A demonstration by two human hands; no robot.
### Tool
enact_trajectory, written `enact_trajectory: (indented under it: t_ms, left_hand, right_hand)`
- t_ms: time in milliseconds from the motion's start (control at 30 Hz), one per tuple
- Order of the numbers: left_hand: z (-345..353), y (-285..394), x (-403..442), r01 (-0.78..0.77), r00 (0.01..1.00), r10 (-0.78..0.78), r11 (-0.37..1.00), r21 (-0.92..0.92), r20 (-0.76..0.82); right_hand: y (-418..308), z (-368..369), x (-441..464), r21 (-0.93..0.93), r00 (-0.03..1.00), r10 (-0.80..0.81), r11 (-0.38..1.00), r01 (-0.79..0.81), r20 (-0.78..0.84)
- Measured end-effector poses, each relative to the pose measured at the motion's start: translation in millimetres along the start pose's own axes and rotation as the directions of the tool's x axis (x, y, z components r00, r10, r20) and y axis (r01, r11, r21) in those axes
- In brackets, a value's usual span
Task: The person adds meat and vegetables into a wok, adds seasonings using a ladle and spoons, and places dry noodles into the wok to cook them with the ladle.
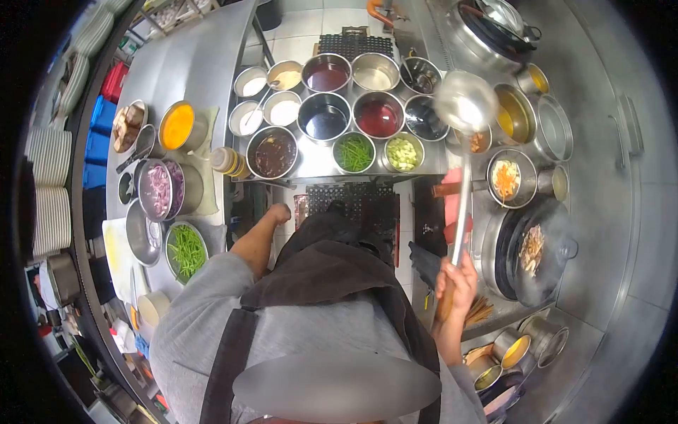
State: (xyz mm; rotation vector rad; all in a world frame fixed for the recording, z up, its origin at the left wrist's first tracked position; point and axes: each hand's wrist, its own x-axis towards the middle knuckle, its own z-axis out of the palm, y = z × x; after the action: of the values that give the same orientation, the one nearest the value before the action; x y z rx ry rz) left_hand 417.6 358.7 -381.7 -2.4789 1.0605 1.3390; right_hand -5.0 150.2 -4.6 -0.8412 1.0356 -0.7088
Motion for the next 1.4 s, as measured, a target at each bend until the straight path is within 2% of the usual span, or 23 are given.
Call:
enact_trajectory:
  t_ms: [67, 167, 233, 267, 300, 333, 367, 400, 433, 567, 633, 767, 833, 867, 967, 1000, 1067, 1100, 1133, 1167, 1233, 1367, 1400]
  left_hand:
    - [5, -2, -6, 0.040, 0.998, -0.048, 0.969, -0.244, -0.028]
    - [14, -6, -19, 0.009, 0.998, -0.027, 0.952, -0.305, -0.055]
    - [33, -17, -14, -0.019, 0.998, -0.002, 0.952, -0.304, -0.066]
    - [46, -26, -12, -0.017, 0.998, -0.004, 0.949, -0.314, -0.064]
    - [49, -29, -20, -0.004, 0.999, -0.011, 0.942, -0.336, -0.045]
    - [51, -30, -26, 0.007, 0.999, -0.018, 0.934, -0.358, -0.026]
    - [54, -31, -31, 0.134, 0.991, -0.126, 0.908, -0.397, 0.047]
    - [77, -45, -22, 0.137, 0.991, -0.126, 0.904, -0.405, 0.053]
    - [113, -69, -2, 0.032, 0.999, -0.023, 0.969, -0.244, 0.040]
    - [106, -72, -15, 0.035, 0.975, -0.021, 0.998, -0.060, 0.222]
    - [124, -84, -5, -0.009, 0.978, 0.014, 1.000, -0.025, 0.208]
    - [117, -87, 4, -0.007, 0.979, 0.011, 1.000, -0.023, 0.202]
    - [98, -73, -1, 0.000, 0.995, 0.014, 0.991, -0.136, 0.101]
    - [89, -66, -2, 0.001, 0.995, 0.013, 0.991, -0.133, 0.100]
    - [68, -50, -5, 0.083, 0.996, -0.087, 0.898, -0.431, 0.011]
    - [62, -48, -6, 0.082, 0.996, -0.086, 0.903, -0.423, 0.008]
    - [51, -43, -7, 0.075, 0.993, -0.029, 0.904, -0.420, 0.114]
    - [61, -50, 6, -0.023, 0.997, 0.045, 0.938, -0.347, 0.056]
    - [64, -53, 6, -0.026, 0.997, 0.047, 0.942, -0.335, 0.054]
    - [67, -57, 6, -0.109, 0.993, 0.117, 0.945, -0.308, 0.007]
    - [57, -55, -2, -0.190, 0.980, 0.195, 0.973, -0.134, 0.025]
    - [76, -73, 14, -0.194, 0.976, 0.200, 0.977, -0.085, 0.079]
    - [76, -76, 12, -0.233, 0.968, 0.232, 0.972, -0.001, 0.090]
  right_hand:
    - [-8, 50, 15, -0.117, 0.989, 0.079, 0.991, -0.064, 0.128]
    - [6, 77, 49, -0.449, 0.955, 0.179, 0.892, -0.056, 0.238]
    - [23, 91, 66, -0.633, 0.938, 0.164, 0.771, 0.071, 0.305]
    - [28, 97, 74, -0.724, 0.925, 0.167, 0.674, 0.146, 0.342]
    - [26, 110, 77, -0.830, 0.936, 0.171, 0.529, 0.176, 0.308]
    - [29, 115, 82, -0.835, 0.935, 0.177, 0.522, 0.177, 0.309]
    - [35, 117, 88, -0.852, 0.924, 0.138, 0.452, 0.263, 0.358]
    - [39, 120, 92, -0.860, 0.907, 0.105, 0.378, 0.343, 0.408]
    - [33, 131, 90, -0.888, 0.920, 0.170, 0.371, 0.273, 0.354]
    - [35, 136, 92, -0.882, 0.909, 0.156, 0.351, 0.315, 0.387]
    - [28, 146, 90, -0.912, 0.916, 0.250, 0.347, 0.218, 0.314]
    - [34, 140, 96, -0.895, 0.908, 0.288, 0.411, 0.171, 0.305]
    - [34, 139, 95, -0.864, 0.903, 0.311, 0.489, 0.116, 0.297]
    - [33, 138, 94, -0.863, 0.903, 0.309, 0.492, 0.116, 0.298]
    - [31, 133, 90, -0.720, 0.902, 0.344, 0.692, -0.056, 0.261]
    - [29, 133, 87, -0.713, 0.904, 0.340, 0.699, -0.057, 0.261]
    - [23, 133, 81, -0.626, 0.906, 0.349, 0.769, -0.130, 0.241]
    - [23, 131, 79, -0.598, 0.906, 0.351, 0.788, -0.147, 0.239]
    - [24, 128, 77, -0.589, 0.908, 0.344, 0.795, -0.147, 0.238]
    - [25, 125, 76, -0.596, 0.910, 0.340, 0.791, -0.139, 0.239]
    - [26, 123, 71, -0.597, 0.914, 0.329, 0.791, -0.130, 0.236]
    - [25, 120, 64, -0.571, 0.916, 0.320, 0.810, -0.133, 0.240]
    - [26, 119, 63, -0.558, 0.918, 0.313, 0.820, -0.130, 0.245]
